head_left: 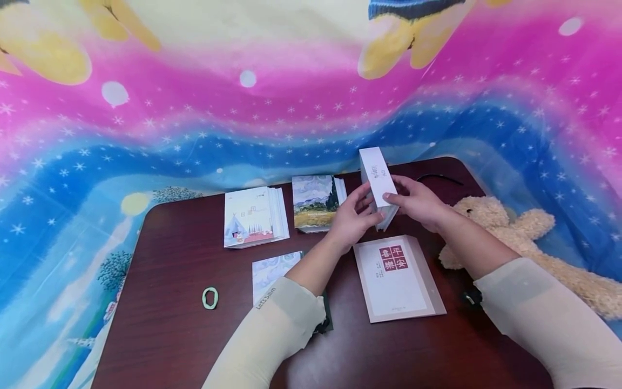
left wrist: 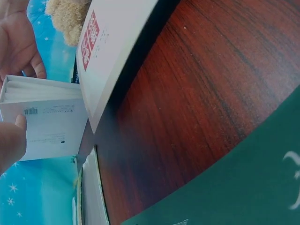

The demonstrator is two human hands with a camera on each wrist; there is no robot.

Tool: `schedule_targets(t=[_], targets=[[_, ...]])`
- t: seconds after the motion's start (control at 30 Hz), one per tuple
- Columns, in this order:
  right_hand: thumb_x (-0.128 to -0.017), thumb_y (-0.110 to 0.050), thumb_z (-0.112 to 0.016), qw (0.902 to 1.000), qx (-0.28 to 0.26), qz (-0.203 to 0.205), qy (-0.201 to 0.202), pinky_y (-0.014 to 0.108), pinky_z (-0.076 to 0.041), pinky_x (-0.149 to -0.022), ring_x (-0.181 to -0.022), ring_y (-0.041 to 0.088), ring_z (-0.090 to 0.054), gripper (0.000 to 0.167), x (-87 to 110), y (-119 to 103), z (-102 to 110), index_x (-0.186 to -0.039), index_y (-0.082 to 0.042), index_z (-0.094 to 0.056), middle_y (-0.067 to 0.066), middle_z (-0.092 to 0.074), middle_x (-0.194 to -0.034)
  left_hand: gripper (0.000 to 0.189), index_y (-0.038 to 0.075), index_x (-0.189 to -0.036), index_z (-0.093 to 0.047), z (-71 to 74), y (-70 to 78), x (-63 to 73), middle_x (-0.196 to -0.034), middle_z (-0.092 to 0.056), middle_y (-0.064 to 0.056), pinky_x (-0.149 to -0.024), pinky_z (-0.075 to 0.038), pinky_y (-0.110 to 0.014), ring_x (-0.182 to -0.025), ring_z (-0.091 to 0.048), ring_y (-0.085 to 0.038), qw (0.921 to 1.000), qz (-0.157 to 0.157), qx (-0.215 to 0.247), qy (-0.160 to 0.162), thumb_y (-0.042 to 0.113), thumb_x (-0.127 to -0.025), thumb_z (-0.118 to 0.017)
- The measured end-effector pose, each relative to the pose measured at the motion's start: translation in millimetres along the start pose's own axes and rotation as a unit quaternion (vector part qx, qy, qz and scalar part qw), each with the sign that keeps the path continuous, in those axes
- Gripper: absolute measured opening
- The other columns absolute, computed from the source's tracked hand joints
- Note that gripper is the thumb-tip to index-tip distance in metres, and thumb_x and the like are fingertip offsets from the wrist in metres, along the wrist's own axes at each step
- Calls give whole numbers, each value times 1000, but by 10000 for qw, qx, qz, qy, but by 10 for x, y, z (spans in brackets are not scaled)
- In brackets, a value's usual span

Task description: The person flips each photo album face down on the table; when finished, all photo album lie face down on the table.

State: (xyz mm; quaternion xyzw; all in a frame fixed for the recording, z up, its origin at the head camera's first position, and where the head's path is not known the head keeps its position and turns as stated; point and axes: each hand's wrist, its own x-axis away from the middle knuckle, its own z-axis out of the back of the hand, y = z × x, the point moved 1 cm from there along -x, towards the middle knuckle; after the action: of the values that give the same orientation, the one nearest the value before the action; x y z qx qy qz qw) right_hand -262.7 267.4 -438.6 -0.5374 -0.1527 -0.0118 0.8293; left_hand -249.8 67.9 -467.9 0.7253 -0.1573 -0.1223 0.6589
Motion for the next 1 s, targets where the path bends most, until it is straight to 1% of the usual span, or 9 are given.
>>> schedule_targets(t=[0.07, 0.2, 0.27, 0.4, 0.5, 0.63, 0.73, 0.9, 1.0], targets=[[-105, -35, -63, 10000, 12, 8, 28, 59, -46, -107, -130, 39, -55, 79, 4, 2, 2, -166, -10, -19, 20, -38, -158, 79, 20, -160, -42, -3, -16, -2, -153, -51, -7, -106, -50, -35, -141, -51, -29, 10000, 33, -91, -15, 6, -91, -78], [-105, -34, -62, 10000, 33, 26, 75, 59, -45, -108, -132, 41, -53, 79, 23, -3, 14, -166, -10, -19, 22, -36, -159, 81, 21, -159, -43, -15, -33, 1, -153, -51, -5, -105, -51, -39, -141, -49, -36, 9997, 141, -182, 32, 9, -89, -81], [-106, -34, -61, 9999, 82, 9, 112, 59, -45, -108, -133, 41, -52, 78, 36, 2, 27, -166, -10, -19, 22, -37, -159, 81, 22, -159, -43, -21, -45, -1, -152, -52, -5, -104, -52, -40, -141, -50, -37, 9996, 216, -197, 65, 10, -88, -82], [-106, -32, -60, 9997, 160, -37, 167, 60, -46, -107, -132, 40, -53, 76, 66, 13, 70, -166, -11, -20, 21, -38, -157, 82, 21, -159, -43, -27, -85, -16, -154, -50, -7, -105, -51, -43, -141, -51, -34, 9991, 366, -180, 90, 11, -88, -82], [-106, -33, -60, 9997, 188, -60, 176, 59, -47, -106, -132, 39, -53, 75, 81, 21, 95, -166, -12, -20, 20, -39, -157, 81, 20, -159, -44, -28, -142, -40, -156, -50, -6, -106, -50, -44, -143, -48, -31, 9984, 525, -148, 155, 12, -88, -82], [-106, -34, -61, 9997, 178, -68, 172, 57, -48, -106, -133, 39, -53, 76, 82, 26, 106, -166, -12, -21, 20, -40, -156, 81, 18, -159, -44, -29, -225, -82, -156, -51, -7, -107, -49, -44, -145, -45, -30, 9973, 700, -91, 224, 9, -88, -82], [-106, -33, -61, 9996, 180, -88, 179, 56, -49, -105, -133, 39, -53, 75, 86, 24, 111, -166, -12, -21, 19, -40, -156, 81, 16, -159, -43, -34, -271, -106, -157, -49, -8, -109, -48, -43, -146, -45, -29, 9962, 822, -186, 235, 9, -88, -81], [-106, -31, -61, 9996, 156, -121, 226, 58, -47, -106, -132, 39, -53, 74, 106, 14, 126, -166, -12, -22, 19, -41, -155, 84, 16, -160, -41, -38, -337, -129, -160, -46, -8, -112, -45, -44, -147, -43, -29, 9935, 1085, -324, 142, 9, -87, -81], [-106, -30, -60, 9994, 181, -103, 272, 59, -46, -107, -132, 39, -53, 72, 119, 11, 134, -166, -11, -23, 19, -42, -154, 85, 16, -161, -40, -39, -373, -141, -161, -44, -10, -112, -44, -44, -148, -42, -30, 9924, 1162, -389, 83, 8, -87, -81]])
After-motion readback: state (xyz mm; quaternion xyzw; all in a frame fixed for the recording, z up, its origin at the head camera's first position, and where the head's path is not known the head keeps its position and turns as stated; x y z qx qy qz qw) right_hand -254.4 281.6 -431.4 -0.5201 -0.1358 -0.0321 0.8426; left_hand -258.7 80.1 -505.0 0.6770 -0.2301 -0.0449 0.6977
